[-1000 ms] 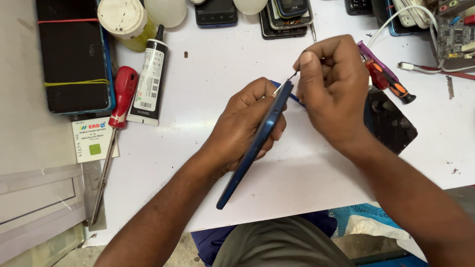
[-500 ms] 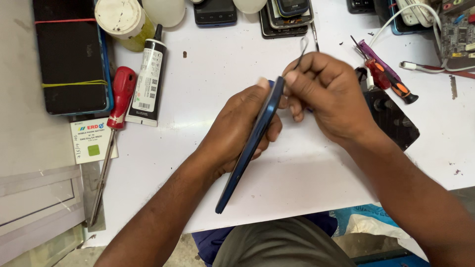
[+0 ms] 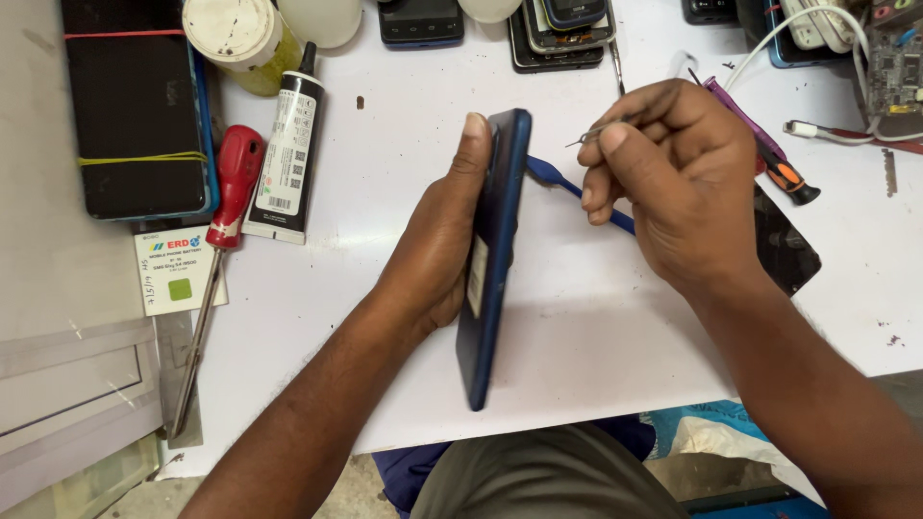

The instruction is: The person removes the back cover from a blue Redmi smartphone, then uses a brush to clean the inside of the cover and the phone frame. They pry at the phone edges with a small tool, separate the frame from the body, and work around the exposed battery, using a purple pry tool near the battery connector.

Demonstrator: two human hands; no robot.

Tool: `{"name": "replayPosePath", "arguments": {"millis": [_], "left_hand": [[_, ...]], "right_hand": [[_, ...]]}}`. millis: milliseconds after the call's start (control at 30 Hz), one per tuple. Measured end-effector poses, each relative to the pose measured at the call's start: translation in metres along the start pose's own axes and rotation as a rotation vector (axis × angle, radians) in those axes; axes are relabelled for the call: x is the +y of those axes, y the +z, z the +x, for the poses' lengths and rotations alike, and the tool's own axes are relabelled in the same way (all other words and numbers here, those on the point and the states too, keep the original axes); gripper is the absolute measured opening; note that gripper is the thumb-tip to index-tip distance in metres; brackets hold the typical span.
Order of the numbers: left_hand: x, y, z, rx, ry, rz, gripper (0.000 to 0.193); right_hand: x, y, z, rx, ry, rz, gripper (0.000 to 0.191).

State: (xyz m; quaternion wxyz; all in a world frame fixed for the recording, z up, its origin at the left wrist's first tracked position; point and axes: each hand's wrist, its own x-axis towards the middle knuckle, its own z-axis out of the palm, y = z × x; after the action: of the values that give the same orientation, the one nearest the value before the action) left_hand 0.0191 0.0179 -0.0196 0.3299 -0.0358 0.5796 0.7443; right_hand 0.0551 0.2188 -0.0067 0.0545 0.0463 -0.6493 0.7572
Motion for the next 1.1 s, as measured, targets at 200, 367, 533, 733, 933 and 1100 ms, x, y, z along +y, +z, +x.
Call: {"name": "replayPosePath", "arguments": {"millis": [200, 367, 533, 733, 933, 1100], "left_hand": [[-0.008, 0.002, 0.003, -0.066, 0.051, 0.002, 0.074], [-0.013, 0.002, 0.005, -0.1, 0.109, -0.056, 0.074], [-0.015, 0.006, 0.005, -0.103, 0.18, -0.066, 0.071], [-0.017, 0.01, 0.004, -0.076, 0.202, -0.092, 0.067], [-0.018, 0.011, 0.003, -0.032, 0.212, -0.093, 0.067], [-0.016, 0.011, 0.002, -0.021, 0.241, -0.065, 0.064]], "right_hand": [[-0.01, 0.004, -0.007, -0.005, -0.163, -0.187, 0.014], [-0.013, 0.013, -0.017, -0.039, -0.267, -0.29, 0.014], [-0.016, 0.012, -0.017, -0.005, -0.296, -0.382, 0.012], [-0.017, 0.012, -0.017, 0.001, -0.314, -0.419, 0.012], [-0.017, 0.011, -0.019, -0.007, -0.311, -0.428, 0.012], [-0.017, 0.011, -0.018, 0.002, -0.303, -0.453, 0.012]]}}
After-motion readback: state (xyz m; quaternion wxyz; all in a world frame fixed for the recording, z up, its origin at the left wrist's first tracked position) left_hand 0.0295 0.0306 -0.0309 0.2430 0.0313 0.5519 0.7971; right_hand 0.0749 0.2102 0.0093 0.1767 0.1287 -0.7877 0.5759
